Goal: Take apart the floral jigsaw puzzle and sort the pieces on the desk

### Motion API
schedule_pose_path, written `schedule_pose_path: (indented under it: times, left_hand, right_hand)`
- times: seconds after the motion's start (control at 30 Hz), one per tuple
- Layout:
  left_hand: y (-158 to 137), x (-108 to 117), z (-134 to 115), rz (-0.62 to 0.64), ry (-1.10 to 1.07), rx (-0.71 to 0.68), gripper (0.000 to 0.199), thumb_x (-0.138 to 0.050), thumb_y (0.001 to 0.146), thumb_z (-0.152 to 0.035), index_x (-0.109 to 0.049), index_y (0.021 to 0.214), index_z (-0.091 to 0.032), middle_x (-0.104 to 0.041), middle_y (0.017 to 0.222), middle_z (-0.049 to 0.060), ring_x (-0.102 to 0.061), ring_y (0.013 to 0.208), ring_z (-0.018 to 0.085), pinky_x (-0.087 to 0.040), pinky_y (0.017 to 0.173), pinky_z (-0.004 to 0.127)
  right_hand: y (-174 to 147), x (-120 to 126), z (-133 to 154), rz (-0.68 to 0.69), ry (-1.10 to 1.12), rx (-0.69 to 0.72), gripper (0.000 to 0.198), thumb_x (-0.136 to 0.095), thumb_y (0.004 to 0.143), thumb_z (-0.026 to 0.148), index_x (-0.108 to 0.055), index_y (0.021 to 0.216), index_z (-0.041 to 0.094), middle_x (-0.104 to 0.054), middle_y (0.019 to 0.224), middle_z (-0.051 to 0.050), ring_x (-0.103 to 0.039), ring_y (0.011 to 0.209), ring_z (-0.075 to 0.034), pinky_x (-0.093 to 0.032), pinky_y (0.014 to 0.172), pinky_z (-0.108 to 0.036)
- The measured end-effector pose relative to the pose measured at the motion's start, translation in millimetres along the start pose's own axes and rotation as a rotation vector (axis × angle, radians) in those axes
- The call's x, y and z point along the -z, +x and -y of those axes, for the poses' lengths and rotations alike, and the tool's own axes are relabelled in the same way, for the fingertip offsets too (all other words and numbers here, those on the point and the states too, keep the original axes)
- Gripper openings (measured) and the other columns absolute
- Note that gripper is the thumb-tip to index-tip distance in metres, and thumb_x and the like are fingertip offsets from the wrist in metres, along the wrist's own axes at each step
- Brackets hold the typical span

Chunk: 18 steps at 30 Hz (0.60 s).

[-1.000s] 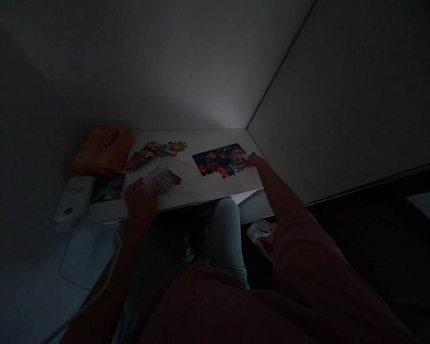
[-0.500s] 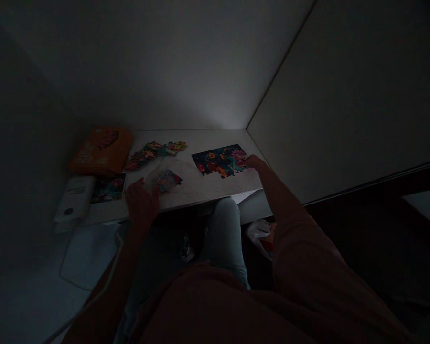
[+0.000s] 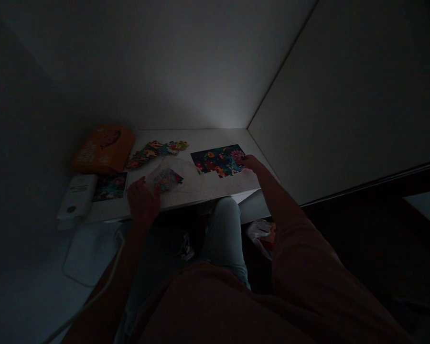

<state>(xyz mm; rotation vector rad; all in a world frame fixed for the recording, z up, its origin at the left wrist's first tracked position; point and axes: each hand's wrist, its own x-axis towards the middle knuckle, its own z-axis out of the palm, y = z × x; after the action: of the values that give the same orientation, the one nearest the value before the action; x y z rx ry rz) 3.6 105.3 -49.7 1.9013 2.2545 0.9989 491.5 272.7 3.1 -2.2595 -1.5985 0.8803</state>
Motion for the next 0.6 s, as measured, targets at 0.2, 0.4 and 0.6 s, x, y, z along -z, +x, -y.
schedule_pose_path:
  times: [0.2, 0.4, 0.6]
  left_hand:
    - [-1.7, 4.5, -5.6, -0.019, -0.036, 0.007, 0.065, -0.056, 0.116, -0.055, -0.054, 0.165, -0.013, -0.067, 0.158, 0.033, -0.061, 0.160, 0.051, -0.053, 0.135, 0.079]
    - [-1.2, 4.1, -5.2, -0.005, -0.020, 0.013, 0.064, -0.055, 0.116, -0.056, -0.054, 0.162, -0.011, -0.068, 0.158, 0.032, -0.062, 0.160, 0.050, -0.054, 0.137, 0.076]
    - [-0.4, 4.7, -4.9, 0.013, -0.037, 0.017, 0.065, -0.054, 0.117, -0.057, -0.055, 0.162, -0.010, -0.067, 0.160, 0.034, -0.061, 0.161, 0.051, -0.055, 0.136, 0.076]
  right_hand:
    - [-4.2, 8.4, -2.8, -0.074, 0.052, 0.055, 0.034, -0.084, 0.117, 0.046, -0.083, 0.134, 0.016, -0.086, 0.133, -0.010, -0.085, 0.114, -0.026, -0.073, 0.100, -0.045]
    - [-11.2, 2.4, 3.3, -0.060, 0.012, 0.155, 0.036, -0.080, 0.113, 0.037, -0.086, 0.139, 0.013, -0.092, 0.125, -0.014, -0.087, 0.112, -0.024, -0.069, 0.099, -0.034]
    - [-10.1, -9.3, 14.0, -0.049, -0.246, 0.192, 0.048, -0.103, 0.093, 0.052, -0.090, 0.125, 0.019, -0.091, 0.121, -0.016, -0.084, 0.128, -0.036, -0.067, 0.109, -0.041]
